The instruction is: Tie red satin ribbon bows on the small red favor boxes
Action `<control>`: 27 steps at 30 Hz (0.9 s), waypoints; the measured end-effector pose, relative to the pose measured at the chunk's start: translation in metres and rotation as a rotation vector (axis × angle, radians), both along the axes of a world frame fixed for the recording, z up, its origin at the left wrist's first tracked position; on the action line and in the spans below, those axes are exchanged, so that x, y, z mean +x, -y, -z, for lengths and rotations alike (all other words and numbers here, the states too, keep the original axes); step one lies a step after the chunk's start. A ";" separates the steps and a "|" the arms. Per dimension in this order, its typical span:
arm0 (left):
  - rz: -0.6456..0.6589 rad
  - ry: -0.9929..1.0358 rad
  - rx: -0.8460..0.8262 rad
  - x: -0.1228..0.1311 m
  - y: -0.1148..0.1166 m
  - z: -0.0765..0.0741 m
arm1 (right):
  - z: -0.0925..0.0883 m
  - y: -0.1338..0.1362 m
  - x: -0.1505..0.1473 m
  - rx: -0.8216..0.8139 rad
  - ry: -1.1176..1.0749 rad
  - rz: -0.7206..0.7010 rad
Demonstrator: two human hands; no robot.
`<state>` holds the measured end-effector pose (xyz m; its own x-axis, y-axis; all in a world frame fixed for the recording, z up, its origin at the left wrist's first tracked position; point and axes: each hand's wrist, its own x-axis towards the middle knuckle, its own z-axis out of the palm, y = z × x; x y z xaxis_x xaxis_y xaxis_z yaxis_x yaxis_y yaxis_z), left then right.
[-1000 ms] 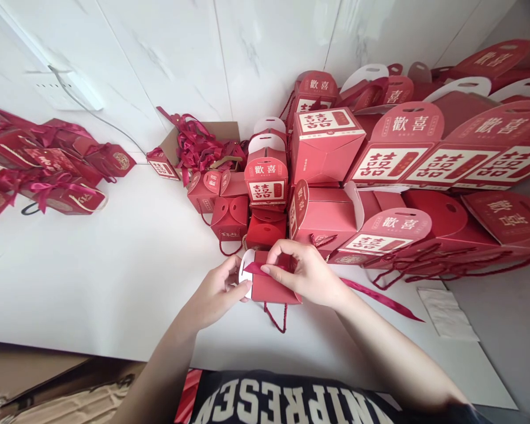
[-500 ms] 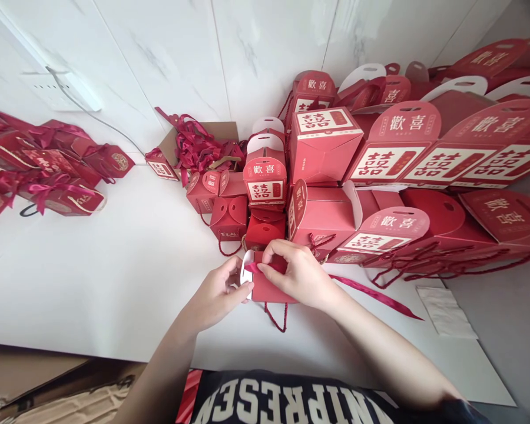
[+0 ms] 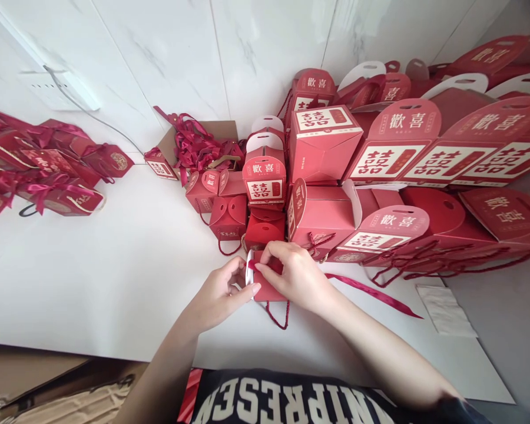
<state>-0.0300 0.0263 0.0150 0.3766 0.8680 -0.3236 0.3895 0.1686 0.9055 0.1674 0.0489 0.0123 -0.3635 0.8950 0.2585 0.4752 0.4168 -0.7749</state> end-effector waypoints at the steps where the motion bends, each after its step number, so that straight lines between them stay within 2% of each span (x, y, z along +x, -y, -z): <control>1: 0.000 -0.008 -0.002 0.000 0.000 0.000 | -0.001 0.000 0.000 -0.027 -0.019 -0.039; 7: -0.006 -0.016 -0.003 -0.001 0.000 0.001 | -0.008 0.001 0.008 -0.162 -0.192 -0.139; 10: -0.010 0.063 0.016 0.000 -0.001 0.000 | -0.009 0.001 0.010 -0.196 -0.231 -0.185; 12: -0.059 0.101 0.051 0.004 -0.003 0.001 | -0.008 0.001 0.011 -0.202 -0.235 -0.194; 16: -0.194 0.054 0.133 0.018 -0.006 0.004 | -0.006 0.000 0.010 -0.190 -0.227 -0.201; 20: -0.192 0.034 0.165 0.023 -0.007 0.006 | -0.008 0.000 0.011 -0.176 -0.199 -0.179; 23: -0.195 -0.008 0.171 0.007 -0.003 0.001 | -0.013 0.006 0.019 -0.109 -0.177 -0.132; 27: -0.249 -0.238 0.164 -0.046 0.005 -0.007 | -0.012 0.021 0.048 -0.022 -0.138 -0.102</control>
